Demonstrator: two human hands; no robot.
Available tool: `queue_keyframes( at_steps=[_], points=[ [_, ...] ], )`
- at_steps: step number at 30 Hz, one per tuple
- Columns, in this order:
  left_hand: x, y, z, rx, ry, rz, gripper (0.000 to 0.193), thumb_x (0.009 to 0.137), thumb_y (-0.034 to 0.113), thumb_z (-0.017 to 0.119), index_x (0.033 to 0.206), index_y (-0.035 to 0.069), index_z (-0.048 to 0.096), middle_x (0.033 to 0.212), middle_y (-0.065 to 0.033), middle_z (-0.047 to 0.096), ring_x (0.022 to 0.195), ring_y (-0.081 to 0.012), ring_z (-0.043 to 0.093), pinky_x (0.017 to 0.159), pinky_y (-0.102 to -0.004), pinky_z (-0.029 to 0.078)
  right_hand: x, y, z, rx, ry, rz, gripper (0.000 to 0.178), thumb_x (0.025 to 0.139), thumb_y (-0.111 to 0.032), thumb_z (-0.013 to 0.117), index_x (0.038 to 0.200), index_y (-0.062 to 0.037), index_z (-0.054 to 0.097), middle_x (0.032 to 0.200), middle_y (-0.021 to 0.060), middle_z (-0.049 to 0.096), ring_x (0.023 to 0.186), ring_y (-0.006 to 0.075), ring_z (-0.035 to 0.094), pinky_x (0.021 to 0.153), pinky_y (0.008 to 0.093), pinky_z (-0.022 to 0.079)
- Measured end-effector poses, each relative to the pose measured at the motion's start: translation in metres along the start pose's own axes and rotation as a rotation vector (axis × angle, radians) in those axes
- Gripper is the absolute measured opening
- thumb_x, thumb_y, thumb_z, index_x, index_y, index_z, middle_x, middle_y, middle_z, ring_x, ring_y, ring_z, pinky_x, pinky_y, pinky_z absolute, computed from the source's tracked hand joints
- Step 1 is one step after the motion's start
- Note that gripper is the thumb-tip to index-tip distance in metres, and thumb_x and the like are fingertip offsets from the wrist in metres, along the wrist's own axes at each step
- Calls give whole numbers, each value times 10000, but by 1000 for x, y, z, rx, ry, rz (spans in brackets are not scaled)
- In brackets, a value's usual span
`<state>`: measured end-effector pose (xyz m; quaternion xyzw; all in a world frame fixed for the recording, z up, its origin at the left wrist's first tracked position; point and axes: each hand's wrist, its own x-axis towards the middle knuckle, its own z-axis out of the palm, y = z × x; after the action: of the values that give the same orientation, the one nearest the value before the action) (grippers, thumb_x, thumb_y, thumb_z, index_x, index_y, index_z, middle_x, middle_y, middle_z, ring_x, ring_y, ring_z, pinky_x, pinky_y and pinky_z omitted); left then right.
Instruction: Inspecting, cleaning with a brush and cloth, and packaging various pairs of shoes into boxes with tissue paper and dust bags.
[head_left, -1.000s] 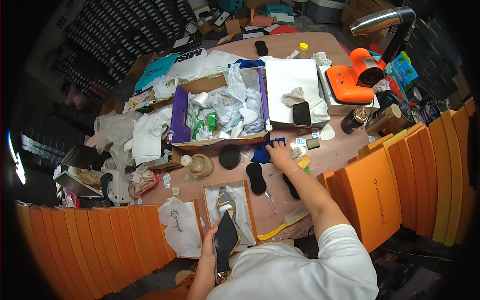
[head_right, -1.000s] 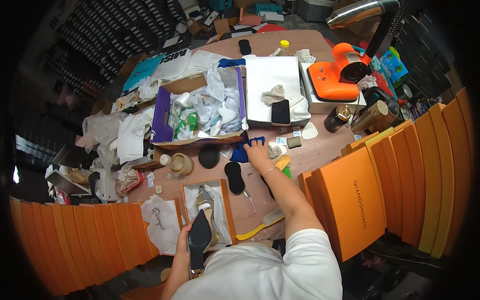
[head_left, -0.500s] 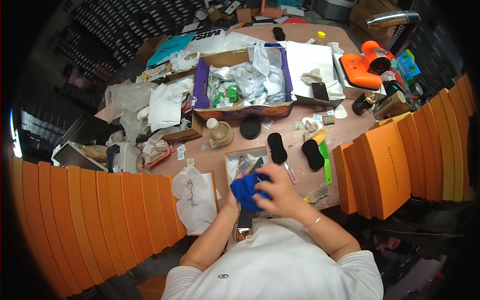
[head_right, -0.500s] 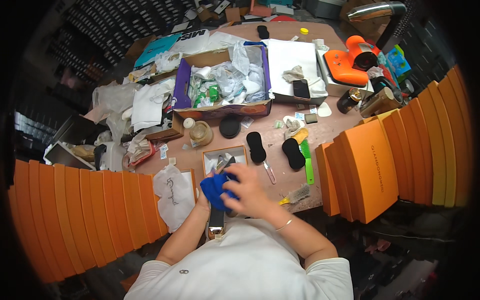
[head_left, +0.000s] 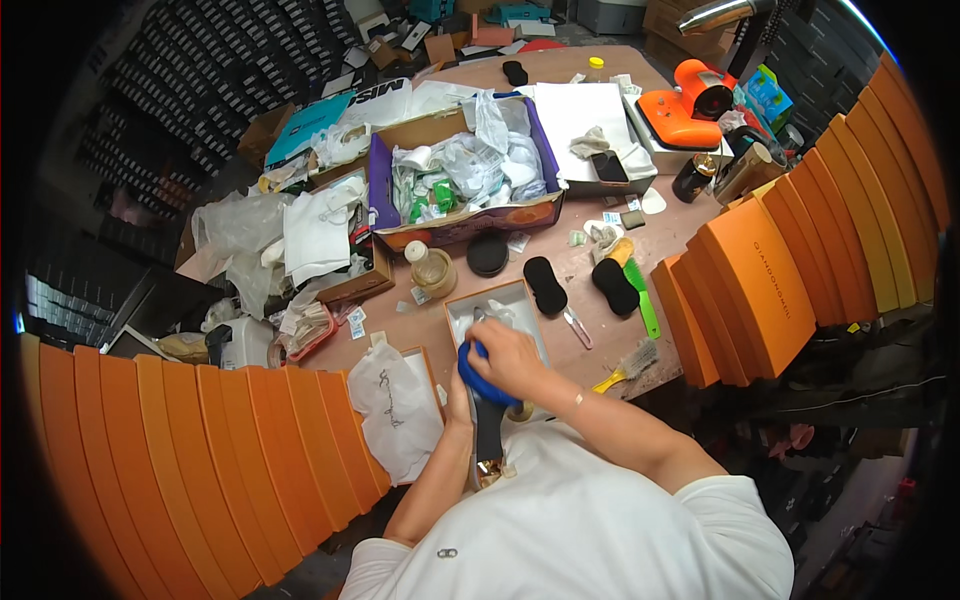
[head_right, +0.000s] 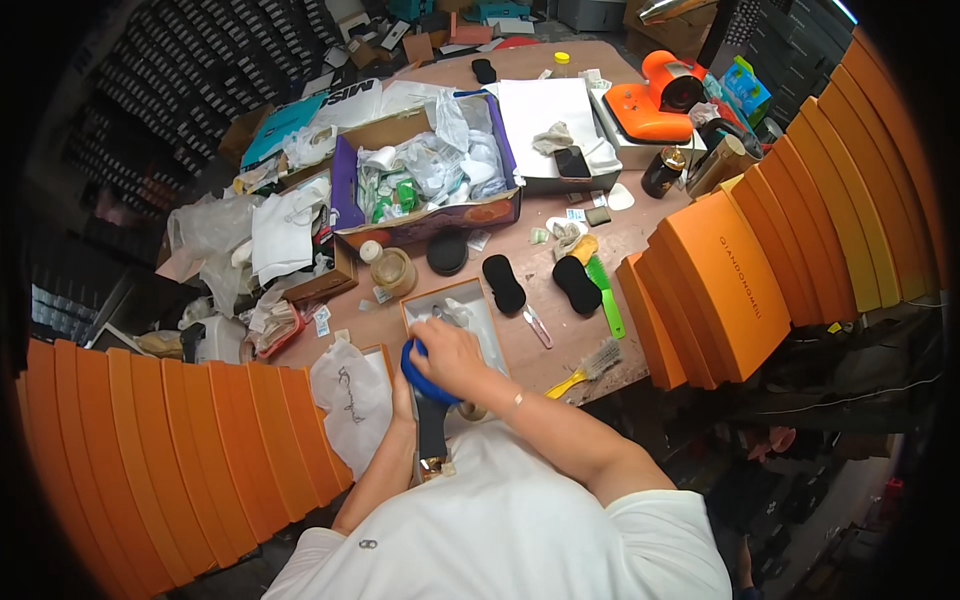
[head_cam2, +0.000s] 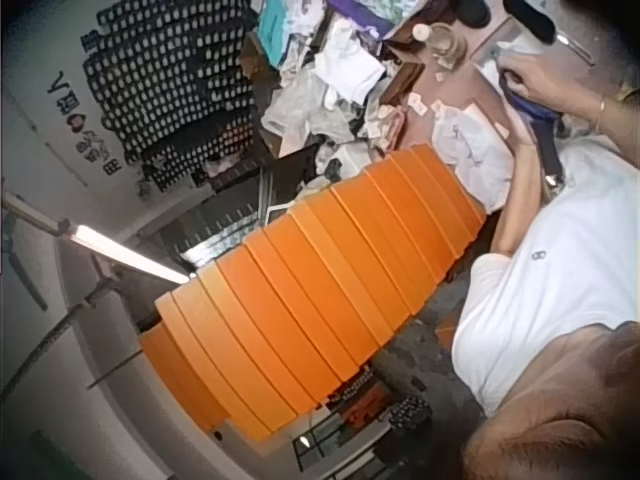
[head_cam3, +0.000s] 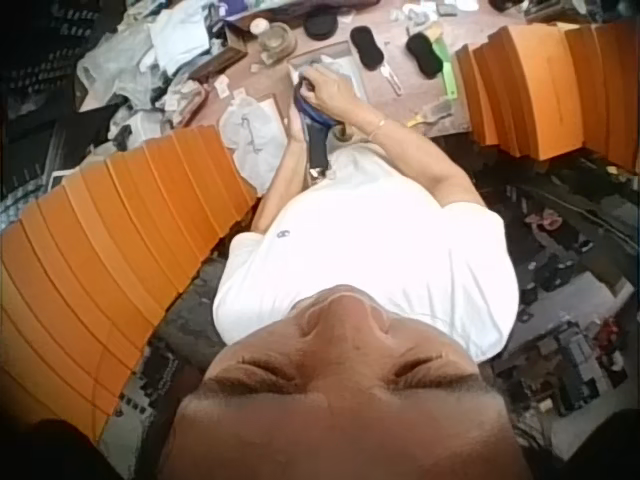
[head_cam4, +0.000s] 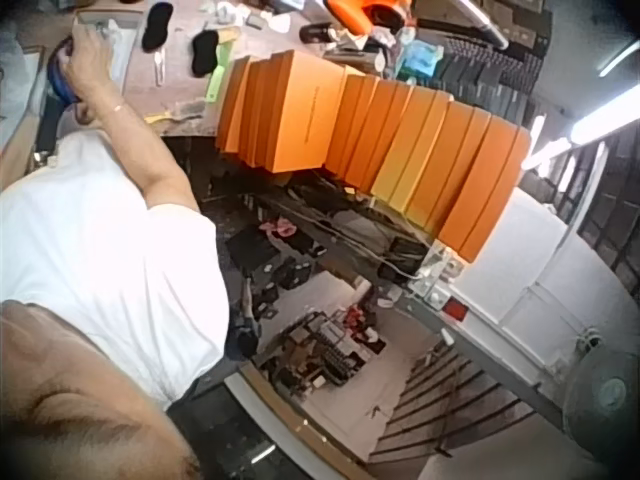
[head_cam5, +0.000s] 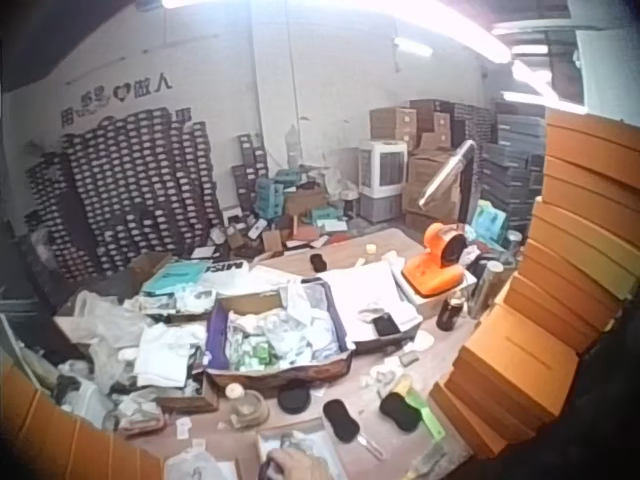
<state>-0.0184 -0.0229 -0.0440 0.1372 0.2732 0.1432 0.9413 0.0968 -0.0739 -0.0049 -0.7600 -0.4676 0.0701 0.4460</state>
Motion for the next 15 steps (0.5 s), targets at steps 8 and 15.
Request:
queue_keyframes(
  at_steps=[8,15],
  points=[
    [-4,2,-63,-14,-66,91,415,970,410,427,1169,80,581,1133,-88,633,1047,-179,604,900,-344,504,-20,-21,8,99,-138,-67,155,730,-200,664,840,-96,633,819,105,609,754,314,631,648,409,515],
    [7,19,-90,27,-159,69,400,951,446,425,992,87,595,942,-101,650,949,-217,632,904,-356,488,-19,-30,-4,138,-265,-171,178,737,-236,667,836,-98,615,803,92,594,747,307,627,639,411,506]
  ],
)
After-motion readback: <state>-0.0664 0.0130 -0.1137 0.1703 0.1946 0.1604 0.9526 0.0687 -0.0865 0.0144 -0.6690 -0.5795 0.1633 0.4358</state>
